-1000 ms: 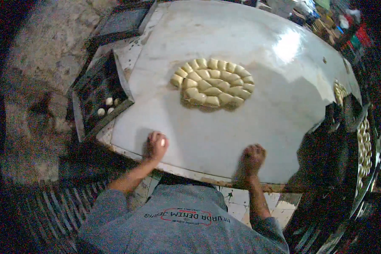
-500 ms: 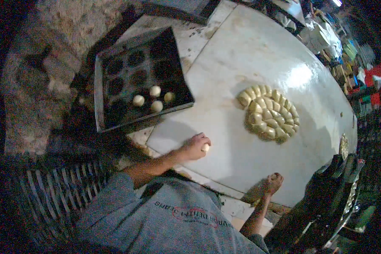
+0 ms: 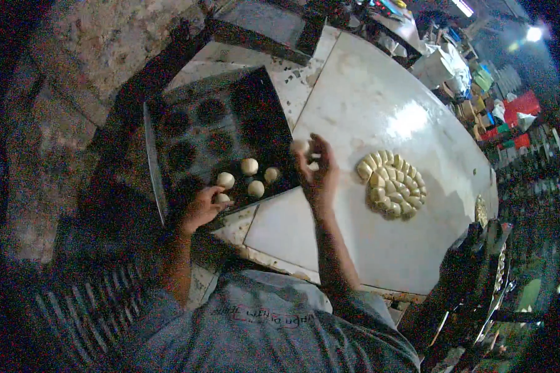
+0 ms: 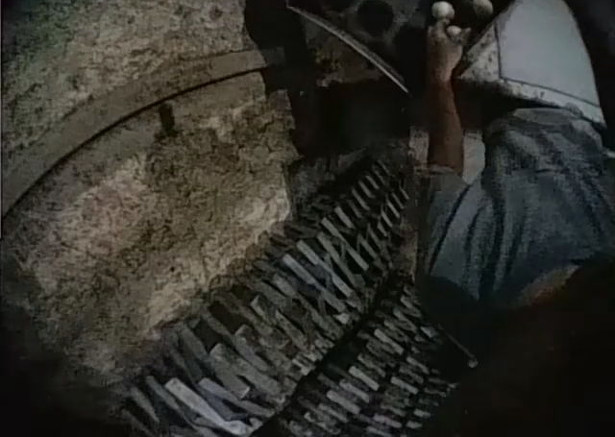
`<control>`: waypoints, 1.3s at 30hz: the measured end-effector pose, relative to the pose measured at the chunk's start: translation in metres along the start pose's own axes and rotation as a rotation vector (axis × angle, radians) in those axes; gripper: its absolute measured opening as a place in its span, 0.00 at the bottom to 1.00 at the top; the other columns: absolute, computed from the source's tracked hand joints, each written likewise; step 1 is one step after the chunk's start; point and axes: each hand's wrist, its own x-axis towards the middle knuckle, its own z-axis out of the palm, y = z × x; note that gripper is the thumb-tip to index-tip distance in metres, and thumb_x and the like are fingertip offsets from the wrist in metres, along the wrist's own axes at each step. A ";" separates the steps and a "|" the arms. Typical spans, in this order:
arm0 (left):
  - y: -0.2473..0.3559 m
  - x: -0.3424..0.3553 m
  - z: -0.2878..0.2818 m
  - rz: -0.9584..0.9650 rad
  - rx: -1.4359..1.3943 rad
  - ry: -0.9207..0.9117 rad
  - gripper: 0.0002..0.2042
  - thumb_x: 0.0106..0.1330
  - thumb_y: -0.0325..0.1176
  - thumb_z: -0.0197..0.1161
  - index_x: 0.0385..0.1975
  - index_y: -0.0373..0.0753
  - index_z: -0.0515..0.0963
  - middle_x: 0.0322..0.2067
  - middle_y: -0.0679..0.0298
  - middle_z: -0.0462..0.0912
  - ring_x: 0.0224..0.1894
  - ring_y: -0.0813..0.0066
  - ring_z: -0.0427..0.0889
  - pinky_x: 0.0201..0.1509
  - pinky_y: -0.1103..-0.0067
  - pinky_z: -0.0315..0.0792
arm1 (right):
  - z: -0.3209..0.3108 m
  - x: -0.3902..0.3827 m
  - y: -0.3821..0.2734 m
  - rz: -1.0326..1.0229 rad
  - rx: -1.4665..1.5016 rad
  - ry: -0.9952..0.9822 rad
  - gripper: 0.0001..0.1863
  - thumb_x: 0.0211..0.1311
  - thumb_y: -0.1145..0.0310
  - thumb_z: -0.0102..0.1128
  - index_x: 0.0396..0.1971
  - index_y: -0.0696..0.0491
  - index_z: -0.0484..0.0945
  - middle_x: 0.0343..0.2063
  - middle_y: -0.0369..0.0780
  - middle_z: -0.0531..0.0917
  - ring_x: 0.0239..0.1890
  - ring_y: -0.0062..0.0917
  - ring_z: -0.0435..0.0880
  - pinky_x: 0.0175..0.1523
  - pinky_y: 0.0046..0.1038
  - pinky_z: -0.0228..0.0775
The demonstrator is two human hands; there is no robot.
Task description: Rolling dough into small balls and placing them into baking trays.
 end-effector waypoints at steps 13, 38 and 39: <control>0.096 -0.027 0.235 0.373 -0.075 -0.376 0.09 0.57 0.36 0.65 0.29 0.37 0.78 0.28 0.54 0.80 0.32 0.57 0.81 0.37 0.70 0.74 | -0.224 -0.157 0.194 0.448 -0.954 0.376 0.12 0.54 0.63 0.63 0.33 0.54 0.79 0.42 0.48 0.76 0.49 0.40 0.71 0.57 0.40 0.61; 0.155 0.036 0.391 -0.004 -0.470 -0.246 0.16 0.58 0.39 0.69 0.40 0.39 0.74 0.33 0.69 0.76 0.31 0.80 0.73 0.36 0.79 0.71 | -0.276 -0.163 0.235 0.334 -0.493 0.271 0.16 0.61 0.54 0.55 0.35 0.52 0.81 0.32 0.39 0.83 0.37 0.34 0.79 0.49 0.37 0.63; 0.148 0.024 0.390 0.062 -0.634 -0.248 0.14 0.57 0.38 0.70 0.36 0.40 0.73 0.30 0.71 0.74 0.30 0.81 0.71 0.36 0.80 0.70 | -0.254 -0.158 0.225 0.325 -0.089 0.140 0.19 0.63 0.54 0.54 0.38 0.55 0.80 0.34 0.41 0.84 0.36 0.36 0.81 0.47 0.35 0.66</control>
